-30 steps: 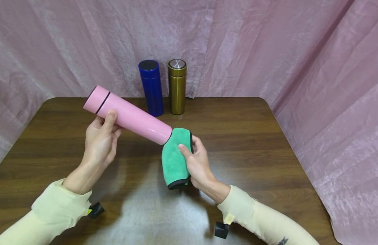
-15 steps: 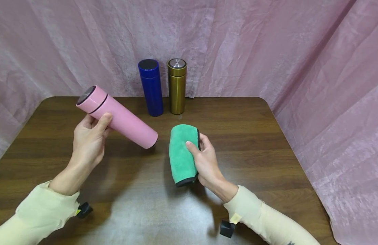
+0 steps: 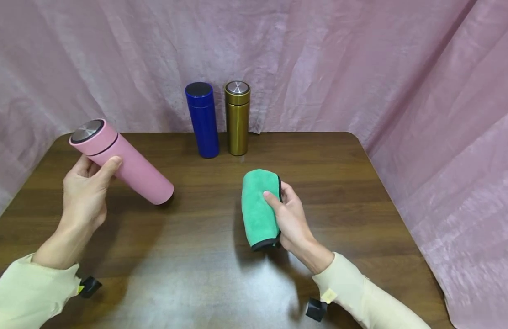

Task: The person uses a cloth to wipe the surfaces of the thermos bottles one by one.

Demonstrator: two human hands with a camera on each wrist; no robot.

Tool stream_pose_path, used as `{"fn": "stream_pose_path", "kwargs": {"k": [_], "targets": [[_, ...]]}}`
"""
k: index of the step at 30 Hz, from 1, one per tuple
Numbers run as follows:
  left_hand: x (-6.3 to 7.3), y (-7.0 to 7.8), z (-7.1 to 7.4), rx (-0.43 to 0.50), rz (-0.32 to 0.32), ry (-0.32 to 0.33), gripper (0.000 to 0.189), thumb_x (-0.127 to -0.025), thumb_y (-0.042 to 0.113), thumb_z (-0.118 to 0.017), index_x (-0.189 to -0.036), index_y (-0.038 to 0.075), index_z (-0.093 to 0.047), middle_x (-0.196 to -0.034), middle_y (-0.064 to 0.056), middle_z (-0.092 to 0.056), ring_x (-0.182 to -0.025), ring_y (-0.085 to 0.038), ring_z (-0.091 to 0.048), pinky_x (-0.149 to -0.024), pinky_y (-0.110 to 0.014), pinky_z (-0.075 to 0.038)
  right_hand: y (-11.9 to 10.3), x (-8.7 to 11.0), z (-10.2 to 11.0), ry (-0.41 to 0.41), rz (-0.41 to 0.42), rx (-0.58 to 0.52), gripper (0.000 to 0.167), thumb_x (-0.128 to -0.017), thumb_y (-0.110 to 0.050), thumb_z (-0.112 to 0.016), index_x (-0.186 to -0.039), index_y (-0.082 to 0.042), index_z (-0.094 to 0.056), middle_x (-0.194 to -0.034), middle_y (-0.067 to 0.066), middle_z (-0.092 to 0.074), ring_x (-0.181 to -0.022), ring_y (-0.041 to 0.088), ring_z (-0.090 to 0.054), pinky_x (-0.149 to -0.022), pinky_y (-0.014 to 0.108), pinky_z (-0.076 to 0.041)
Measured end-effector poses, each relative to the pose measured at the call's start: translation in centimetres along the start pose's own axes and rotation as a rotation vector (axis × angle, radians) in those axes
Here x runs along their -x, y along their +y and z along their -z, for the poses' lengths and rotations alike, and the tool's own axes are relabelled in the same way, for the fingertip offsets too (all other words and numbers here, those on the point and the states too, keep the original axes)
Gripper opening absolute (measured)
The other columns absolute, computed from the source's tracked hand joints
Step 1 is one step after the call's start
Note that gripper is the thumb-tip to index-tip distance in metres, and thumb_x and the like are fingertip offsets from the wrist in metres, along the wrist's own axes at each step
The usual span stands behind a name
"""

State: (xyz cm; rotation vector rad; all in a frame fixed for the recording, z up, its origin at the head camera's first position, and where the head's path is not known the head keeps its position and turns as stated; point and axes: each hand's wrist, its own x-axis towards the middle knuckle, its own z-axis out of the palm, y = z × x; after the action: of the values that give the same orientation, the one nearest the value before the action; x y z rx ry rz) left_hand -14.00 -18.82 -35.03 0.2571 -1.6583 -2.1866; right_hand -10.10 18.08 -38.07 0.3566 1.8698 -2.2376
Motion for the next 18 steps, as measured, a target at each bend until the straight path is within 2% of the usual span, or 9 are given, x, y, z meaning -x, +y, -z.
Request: {"fn": "stream_pose_path", "kwargs": {"k": [6,18], "targets": [[-1.1,0.9,2.0,-0.028,-0.021,0.054,0.041,-0.087,0.001,-0.082,-0.125,0.008,-0.070,-0.113,-0.007,-0.070,-0.105,-0.016,-0.063,-0.091,-0.020,-0.049,-0.4,0.0,1.5,0.020,-0.003,-0.028,0.036,-0.107,-0.022,-0.061,-0.138,-0.013,-0.048,-0.131,0.004,-0.056,-0.103,0.022,-0.065,-0.083,0.038,-0.058],[-3.3,2.2,6.3,-0.036,-0.004,0.126,0.048,-0.084,-0.002,-0.084,-0.128,0.009,-0.070,-0.116,-0.004,-0.070,-0.109,-0.015,-0.061,-0.090,-0.016,-0.048,-1.2,0.4,3.3,0.049,0.002,-0.031,0.036,-0.106,-0.026,-0.063,-0.137,-0.017,-0.048,-0.127,0.002,-0.057,-0.101,0.019,-0.065,-0.081,0.035,-0.059]]}}
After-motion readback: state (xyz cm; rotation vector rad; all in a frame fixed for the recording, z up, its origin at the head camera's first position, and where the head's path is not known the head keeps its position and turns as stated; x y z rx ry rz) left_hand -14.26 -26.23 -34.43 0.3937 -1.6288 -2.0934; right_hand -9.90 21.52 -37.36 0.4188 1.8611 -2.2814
